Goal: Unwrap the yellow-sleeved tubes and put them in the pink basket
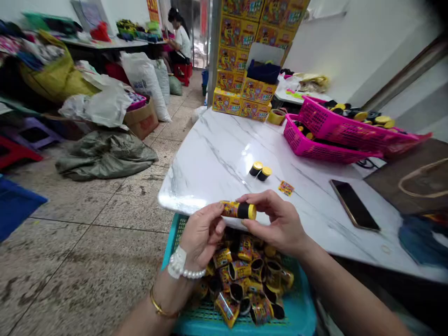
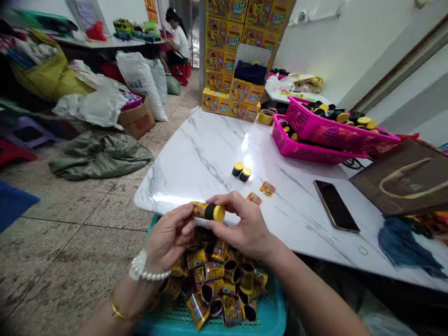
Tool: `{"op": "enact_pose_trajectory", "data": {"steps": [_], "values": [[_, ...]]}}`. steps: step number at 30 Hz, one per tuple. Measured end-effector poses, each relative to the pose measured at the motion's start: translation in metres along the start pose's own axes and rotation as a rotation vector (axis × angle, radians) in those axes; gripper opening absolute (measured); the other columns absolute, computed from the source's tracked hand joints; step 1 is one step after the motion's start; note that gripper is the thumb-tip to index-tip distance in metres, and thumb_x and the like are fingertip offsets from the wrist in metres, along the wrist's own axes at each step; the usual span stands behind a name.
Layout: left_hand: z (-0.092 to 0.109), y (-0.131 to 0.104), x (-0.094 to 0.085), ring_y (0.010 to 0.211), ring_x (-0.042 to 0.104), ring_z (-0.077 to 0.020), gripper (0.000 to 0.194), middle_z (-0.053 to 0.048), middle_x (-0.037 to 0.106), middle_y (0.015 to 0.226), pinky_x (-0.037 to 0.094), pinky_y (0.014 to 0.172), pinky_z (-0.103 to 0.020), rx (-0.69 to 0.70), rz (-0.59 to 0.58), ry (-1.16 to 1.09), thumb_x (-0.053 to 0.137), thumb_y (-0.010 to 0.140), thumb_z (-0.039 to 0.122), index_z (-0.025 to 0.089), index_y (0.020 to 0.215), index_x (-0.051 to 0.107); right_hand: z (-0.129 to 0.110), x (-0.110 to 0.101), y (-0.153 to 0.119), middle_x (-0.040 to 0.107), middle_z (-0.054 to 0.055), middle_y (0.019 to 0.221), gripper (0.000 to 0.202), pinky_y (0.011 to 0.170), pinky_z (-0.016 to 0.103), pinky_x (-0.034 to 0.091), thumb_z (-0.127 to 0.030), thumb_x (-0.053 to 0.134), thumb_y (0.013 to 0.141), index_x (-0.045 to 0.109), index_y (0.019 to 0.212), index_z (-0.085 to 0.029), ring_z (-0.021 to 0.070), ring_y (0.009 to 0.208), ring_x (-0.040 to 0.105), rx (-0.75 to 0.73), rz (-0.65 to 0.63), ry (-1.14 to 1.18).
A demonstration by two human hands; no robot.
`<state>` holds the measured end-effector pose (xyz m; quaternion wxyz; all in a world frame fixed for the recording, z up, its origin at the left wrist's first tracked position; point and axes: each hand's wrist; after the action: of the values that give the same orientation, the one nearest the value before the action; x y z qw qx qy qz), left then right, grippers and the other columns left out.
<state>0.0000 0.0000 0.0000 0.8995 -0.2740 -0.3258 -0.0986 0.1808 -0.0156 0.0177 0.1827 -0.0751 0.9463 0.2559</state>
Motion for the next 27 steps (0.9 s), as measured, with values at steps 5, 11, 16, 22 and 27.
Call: {"op": "enact_pose_trajectory", "data": {"steps": [5,11,16,22,27], "values": [[-0.004,-0.010,-0.006,0.049,0.045,-0.0033,0.043,0.002,0.062,0.072,0.033,0.040,-0.012,0.239,0.039,0.100,0.084,0.072,0.032,0.016,0.106,0.065,0.006,-0.006,-0.007,0.066,0.002,0.099,0.038,0.086,0.032,0.058,-0.017,0.084,0.073,0.064,0.105,-0.023,0.0167,0.095,0.065,0.004,0.070,0.064],[-0.002,-0.004,-0.016,0.061,0.059,-0.0083,0.036,-0.002,0.071,0.085,0.049,0.057,-0.021,0.201,-0.259,0.356,0.084,0.072,0.023,0.015,0.103,0.069,0.006,-0.004,-0.012,0.066,0.005,0.102,0.035,0.075,0.030,0.060,-0.018,0.082,0.077,0.068,0.109,-0.023,0.0160,0.089,0.066,-0.078,-0.003,-0.010],[-0.005,0.008,-0.011,0.076,0.065,-0.0116,0.034,-0.004,0.074,0.089,0.051,0.073,-0.025,0.198,-0.329,0.442,0.087,0.067,0.023,0.014,0.097,0.074,0.007,-0.009,-0.012,0.065,0.006,0.101,0.030,0.067,0.028,0.060,-0.017,0.078,0.081,0.070,0.109,-0.021,0.0128,0.078,0.066,-0.176,-0.009,-0.161],[-0.008,0.012,-0.012,0.053,0.060,-0.0097,0.039,-0.001,0.068,0.072,0.047,0.052,-0.022,0.081,-0.377,0.427,0.074,0.082,0.045,0.016,0.107,0.070,0.010,-0.016,-0.022,0.066,0.009,0.104,0.034,0.077,0.030,0.061,-0.014,0.075,0.083,0.069,0.115,-0.020,0.0167,0.091,0.068,-0.192,-0.046,-0.255],[-0.011,0.007,-0.013,0.054,0.058,-0.0077,0.035,-0.001,0.068,0.072,0.046,0.054,-0.019,0.115,-0.249,0.456,0.081,0.076,0.038,0.016,0.101,0.071,0.013,-0.008,-0.033,0.068,0.010,0.105,0.035,0.080,0.029,0.060,-0.014,0.076,0.082,0.070,0.116,-0.020,0.0173,0.093,0.070,-0.173,0.014,-0.231]]}}
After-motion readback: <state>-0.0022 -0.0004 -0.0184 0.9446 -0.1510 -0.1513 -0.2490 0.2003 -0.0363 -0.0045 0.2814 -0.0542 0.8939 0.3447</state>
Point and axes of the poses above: each hand's wrist, its own y-axis towards the middle knuckle, its own x-axis out of the palm, z = x × y
